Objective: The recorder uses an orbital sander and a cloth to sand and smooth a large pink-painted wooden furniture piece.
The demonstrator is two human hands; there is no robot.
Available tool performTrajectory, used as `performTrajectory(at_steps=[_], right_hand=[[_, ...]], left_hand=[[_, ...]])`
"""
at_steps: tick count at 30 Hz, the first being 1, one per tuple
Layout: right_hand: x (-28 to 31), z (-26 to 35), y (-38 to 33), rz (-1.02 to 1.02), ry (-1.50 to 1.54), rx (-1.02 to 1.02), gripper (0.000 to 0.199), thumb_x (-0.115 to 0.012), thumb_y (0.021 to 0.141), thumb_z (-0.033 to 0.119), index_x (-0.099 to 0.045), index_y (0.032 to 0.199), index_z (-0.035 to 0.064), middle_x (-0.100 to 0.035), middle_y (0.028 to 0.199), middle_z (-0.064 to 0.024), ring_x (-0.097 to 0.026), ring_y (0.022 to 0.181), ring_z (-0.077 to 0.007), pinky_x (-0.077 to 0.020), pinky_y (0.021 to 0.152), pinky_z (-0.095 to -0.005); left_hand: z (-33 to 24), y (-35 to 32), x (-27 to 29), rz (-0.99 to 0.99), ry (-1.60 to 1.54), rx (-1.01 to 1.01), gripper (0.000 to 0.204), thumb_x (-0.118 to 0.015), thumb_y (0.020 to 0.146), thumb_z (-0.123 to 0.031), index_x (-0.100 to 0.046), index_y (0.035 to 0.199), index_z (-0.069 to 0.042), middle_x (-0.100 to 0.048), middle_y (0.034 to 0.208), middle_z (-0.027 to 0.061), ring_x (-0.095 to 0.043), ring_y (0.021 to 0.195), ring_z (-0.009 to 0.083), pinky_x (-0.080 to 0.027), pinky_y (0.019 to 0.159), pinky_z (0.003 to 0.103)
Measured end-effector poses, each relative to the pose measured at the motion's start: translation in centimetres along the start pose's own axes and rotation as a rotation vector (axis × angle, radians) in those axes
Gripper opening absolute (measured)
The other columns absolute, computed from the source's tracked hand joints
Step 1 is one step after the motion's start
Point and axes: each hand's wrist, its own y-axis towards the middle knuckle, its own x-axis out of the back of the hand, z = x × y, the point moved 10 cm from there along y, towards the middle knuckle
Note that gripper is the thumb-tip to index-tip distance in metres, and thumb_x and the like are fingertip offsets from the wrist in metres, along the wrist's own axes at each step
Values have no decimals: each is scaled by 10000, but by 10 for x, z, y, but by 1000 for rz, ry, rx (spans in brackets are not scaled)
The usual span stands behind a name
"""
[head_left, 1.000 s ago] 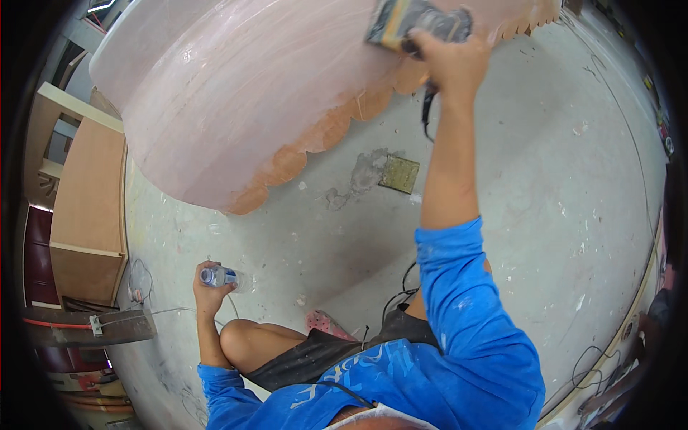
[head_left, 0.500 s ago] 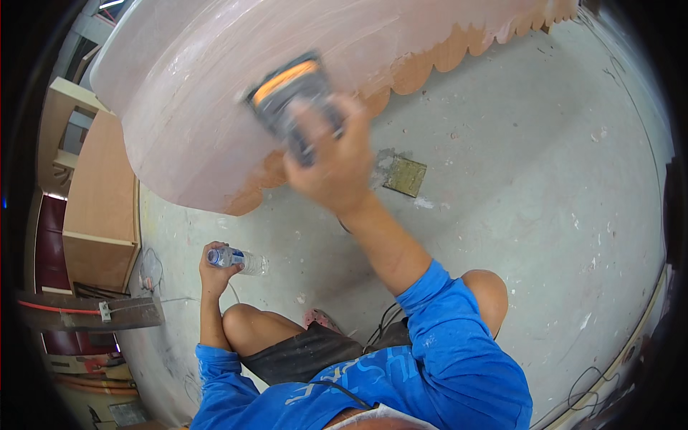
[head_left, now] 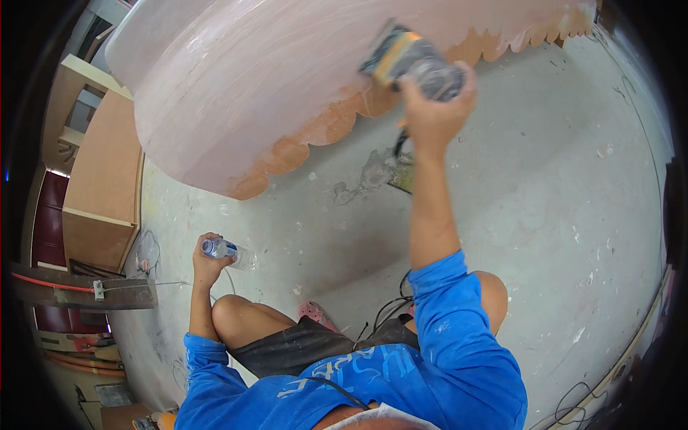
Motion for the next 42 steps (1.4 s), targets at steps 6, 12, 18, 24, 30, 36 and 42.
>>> performTrajectory(at_steps=[6, 12, 18, 24, 30, 36, 42], right_hand=[[-29, 112, -110, 257, 200, 455, 755, -820, 639, 116, -533, 1335, 182, -501, 1237, -189, -546, 1077, -390, -502, 886, -453], [-25, 100, -114, 272, 144, 598, 767, -830, 627, 93, -539, 1331, 181, -507, 1235, -189, -561, 1068, -382, -513, 875, -454], [-16, 60, -10, 121, 95, 254, 797, -841, 638, 118, -485, 1350, 94, -475, 1233, -184, -515, 1148, -352, -472, 937, -452], [-18, 71, -22, 88, -1, 175, 808, -867, 645, 141, -482, 1353, 84, -498, 1195, -165, -537, 1100, -341, -468, 952, -450], [-38, 141, -142, 281, 235, 429, 786, -781, 673, 66, -491, 1396, 172, -482, 1234, -223, -509, 1125, -430, -466, 925, -509], [-45, 136, -201, 406, 162, 656, 627, -768, 713, 63, -605, 1282, 270, -535, 1180, -215, -571, 1027, -423, -522, 849, -500], [-28, 115, -92, 245, 136, 513, 813, -814, 630, 44, -491, 1372, 115, -486, 1257, -218, -541, 1110, -390, -489, 915, -472]], left_hand=[[-2, 10, 1, -110, 64, -32, 631, -844, 555, 29, -572, 1117, -55, -645, 1026, 66, -631, 928, 175, -530, 855, 318], [-30, 24, -14, -205, 110, -87, 637, -865, 569, 0, -577, 1134, -56, -659, 1033, 72, -637, 951, 169, -527, 875, 313], [-11, 2, 9, -152, -26, -15, 623, -864, 579, 4, -579, 1130, -53, -658, 1041, 72, -645, 962, 180, -539, 881, 330], [-3, -9, 26, -180, -30, -29, 620, -865, 577, -3, -583, 1126, -59, -659, 1040, 69, -643, 967, 173, -538, 877, 327], [6, -4, 33, -211, 127, -92, 664, -874, 548, -14, -577, 1140, -53, -659, 1048, 76, -635, 1002, 193, -515, 895, 326], [23, 2, 22, -219, -42, 2, 668, -840, 562, 46, -557, 1158, -52, -640, 1121, 95, -626, 1022, 202, -508, 924, 331], [25, -6, 31, -211, -54, -31, 651, -845, 566, 42, -564, 1146, -53, -644, 1109, 88, -622, 1000, 195, -508, 917, 326]])
